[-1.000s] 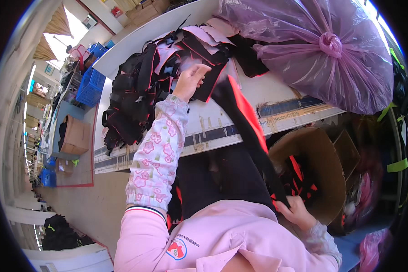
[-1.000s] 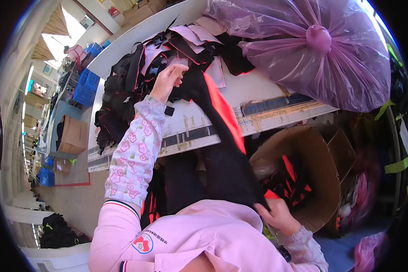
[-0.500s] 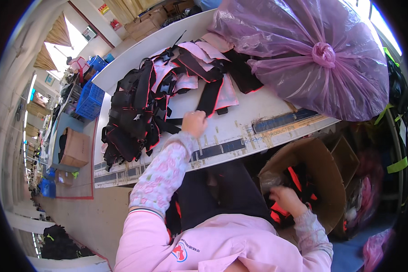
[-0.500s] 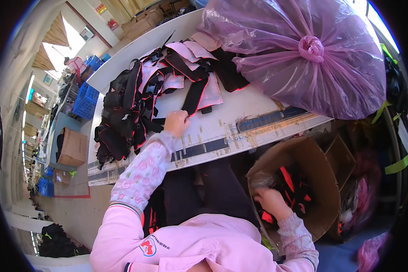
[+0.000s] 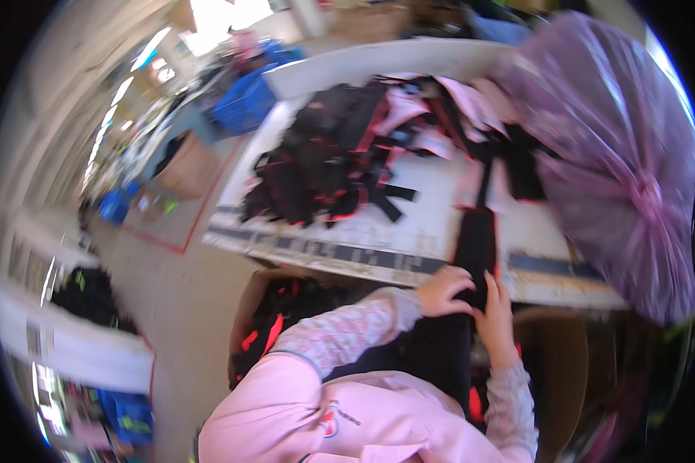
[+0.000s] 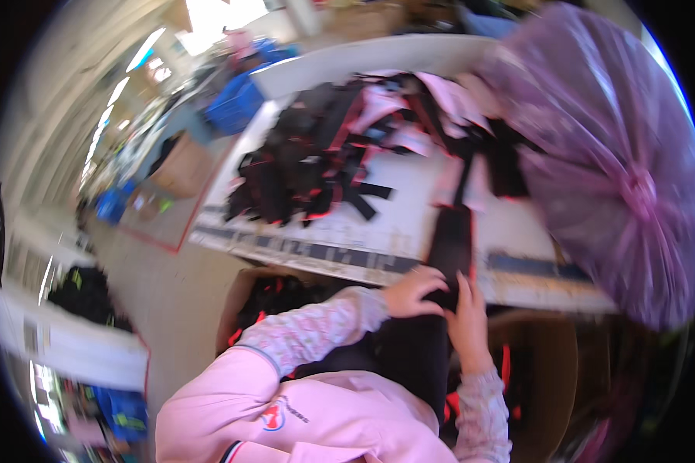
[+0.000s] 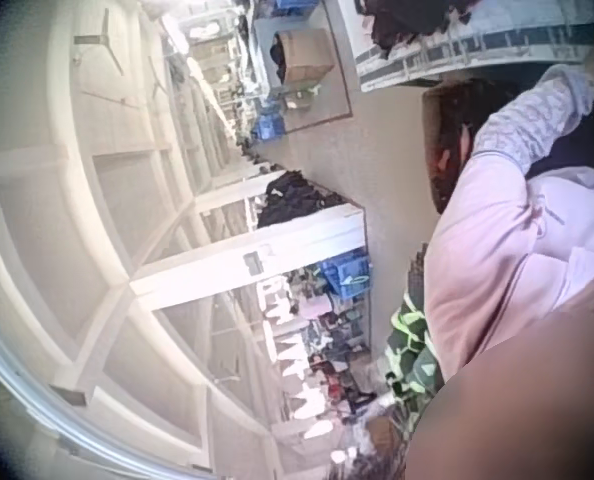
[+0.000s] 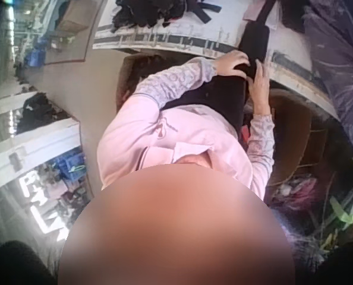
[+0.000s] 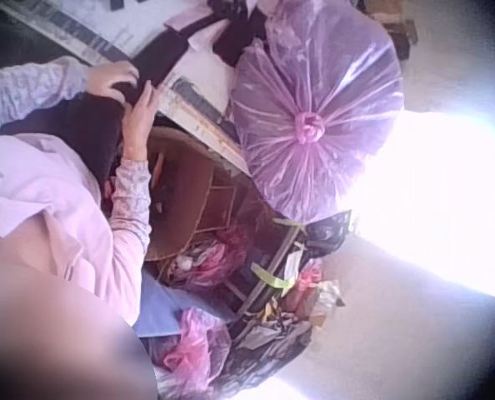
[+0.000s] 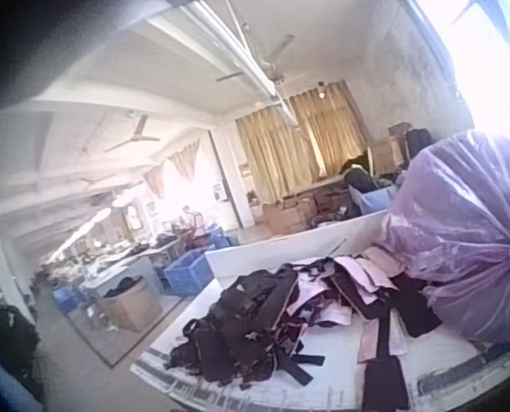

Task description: The person is inspecting and folding life jacket components at a factory workstation.

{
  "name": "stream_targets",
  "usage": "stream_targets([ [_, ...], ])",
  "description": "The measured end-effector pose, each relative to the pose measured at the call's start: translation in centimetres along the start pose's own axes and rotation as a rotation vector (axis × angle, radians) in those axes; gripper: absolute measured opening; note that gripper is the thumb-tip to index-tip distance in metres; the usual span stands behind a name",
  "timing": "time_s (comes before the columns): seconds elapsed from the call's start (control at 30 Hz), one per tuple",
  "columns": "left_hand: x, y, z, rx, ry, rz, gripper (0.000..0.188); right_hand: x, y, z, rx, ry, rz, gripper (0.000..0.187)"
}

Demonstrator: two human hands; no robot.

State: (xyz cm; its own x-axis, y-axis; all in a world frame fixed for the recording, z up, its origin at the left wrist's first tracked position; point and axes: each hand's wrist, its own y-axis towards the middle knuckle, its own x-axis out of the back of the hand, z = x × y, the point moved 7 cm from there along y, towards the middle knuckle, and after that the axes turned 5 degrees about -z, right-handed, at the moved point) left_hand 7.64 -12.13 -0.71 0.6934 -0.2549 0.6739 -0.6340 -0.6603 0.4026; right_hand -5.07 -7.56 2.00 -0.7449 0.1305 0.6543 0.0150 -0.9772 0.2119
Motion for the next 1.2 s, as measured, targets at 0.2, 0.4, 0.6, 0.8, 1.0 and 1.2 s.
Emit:
stream_targets([
  [0.2,-0.9,-0.5,-0.9,-0.029,0.083,-0.169,0.045,-1.0,-1.1,-2.2,0.104,-0.153,0.044,0.049],
  [0.4,-0.9,-0.3,-1.0,0.059,0.115,-0.189,0.045,-1.8,0.2,-1.2,0.075,-0.279,-0.076,0.023],
  [0.6,-0.7,0.1,-1.5,0.133,0.188,-0.331,0.047,-1.9,2.5,-6.1,-0.207,0.181,-0.274,0.012],
  [0.8,3.0,0.0,-2.8,0.22,0.223,-0.486,0.051,-3.3,2.2,-3.0,-0.529,1.182,-0.427,0.013],
  [1.0,-2.9,-1.3,2.9,0.721,-1.2,-0.554,0.03,0.1,1.7,-2.6,-0.04,0.286,-0.444,0.005],
  [1.2,-0.1,0.1,-3.1,0.609,-2.123,-0.192,0.033,1.2,2.8,-2.3,0.027,0.63,-0.481,0.019],
])
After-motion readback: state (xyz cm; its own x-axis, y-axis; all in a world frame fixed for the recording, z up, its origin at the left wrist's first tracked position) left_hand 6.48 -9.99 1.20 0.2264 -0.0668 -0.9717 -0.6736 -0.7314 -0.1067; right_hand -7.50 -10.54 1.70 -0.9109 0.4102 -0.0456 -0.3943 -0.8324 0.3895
